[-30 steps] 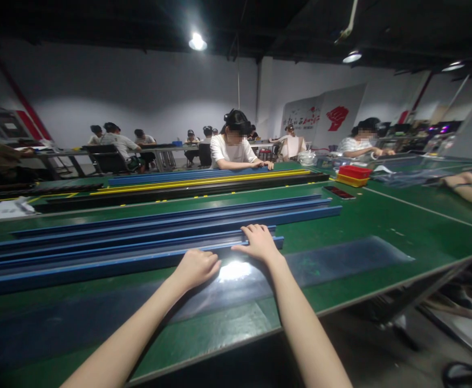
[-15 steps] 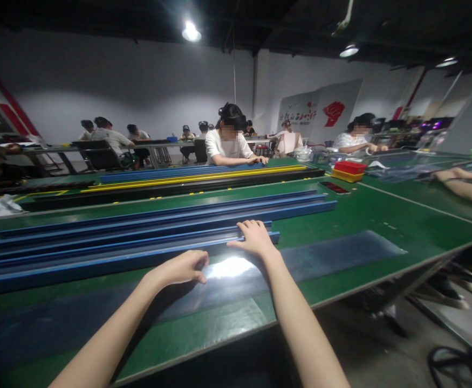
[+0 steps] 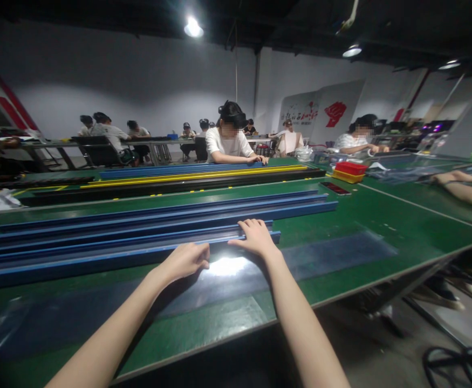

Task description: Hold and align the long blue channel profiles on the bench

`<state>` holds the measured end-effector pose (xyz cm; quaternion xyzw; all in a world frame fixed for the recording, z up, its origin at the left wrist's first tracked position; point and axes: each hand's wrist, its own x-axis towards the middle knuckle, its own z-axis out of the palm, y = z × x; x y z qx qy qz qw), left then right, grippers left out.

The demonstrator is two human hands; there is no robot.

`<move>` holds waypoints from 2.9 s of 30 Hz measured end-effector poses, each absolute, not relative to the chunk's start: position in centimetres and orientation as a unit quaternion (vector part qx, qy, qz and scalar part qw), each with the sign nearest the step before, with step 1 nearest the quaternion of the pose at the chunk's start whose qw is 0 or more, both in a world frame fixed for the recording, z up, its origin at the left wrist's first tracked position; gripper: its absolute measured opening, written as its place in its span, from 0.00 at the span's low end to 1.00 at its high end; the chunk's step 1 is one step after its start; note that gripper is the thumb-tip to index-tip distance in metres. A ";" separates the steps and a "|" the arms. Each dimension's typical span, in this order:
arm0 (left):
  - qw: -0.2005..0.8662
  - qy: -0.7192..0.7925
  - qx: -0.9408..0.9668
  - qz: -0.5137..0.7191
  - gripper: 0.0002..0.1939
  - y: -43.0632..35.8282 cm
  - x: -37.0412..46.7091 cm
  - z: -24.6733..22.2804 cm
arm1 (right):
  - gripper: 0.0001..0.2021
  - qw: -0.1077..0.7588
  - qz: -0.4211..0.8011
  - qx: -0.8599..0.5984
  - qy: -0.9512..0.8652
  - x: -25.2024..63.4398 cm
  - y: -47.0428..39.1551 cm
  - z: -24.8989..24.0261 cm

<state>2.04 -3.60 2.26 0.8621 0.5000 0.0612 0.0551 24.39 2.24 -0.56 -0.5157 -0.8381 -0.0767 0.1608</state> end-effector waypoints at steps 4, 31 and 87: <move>0.020 0.500 0.865 0.046 0.05 -3.7 2.2 2.3 | 0.33 0.160 -0.077 -0.512 -0.841 24.5 2.2 -0.6; -0.155 0.551 0.787 0.231 0.13 -1.4 0.6 0.1 | 0.22 0.193 -0.081 -0.428 -0.879 21.1 0.8 -0.4; -0.127 0.529 0.835 0.084 0.28 -2.2 1.1 0.0 | 0.19 0.147 -0.083 -0.604 -0.779 25.4 3.1 0.2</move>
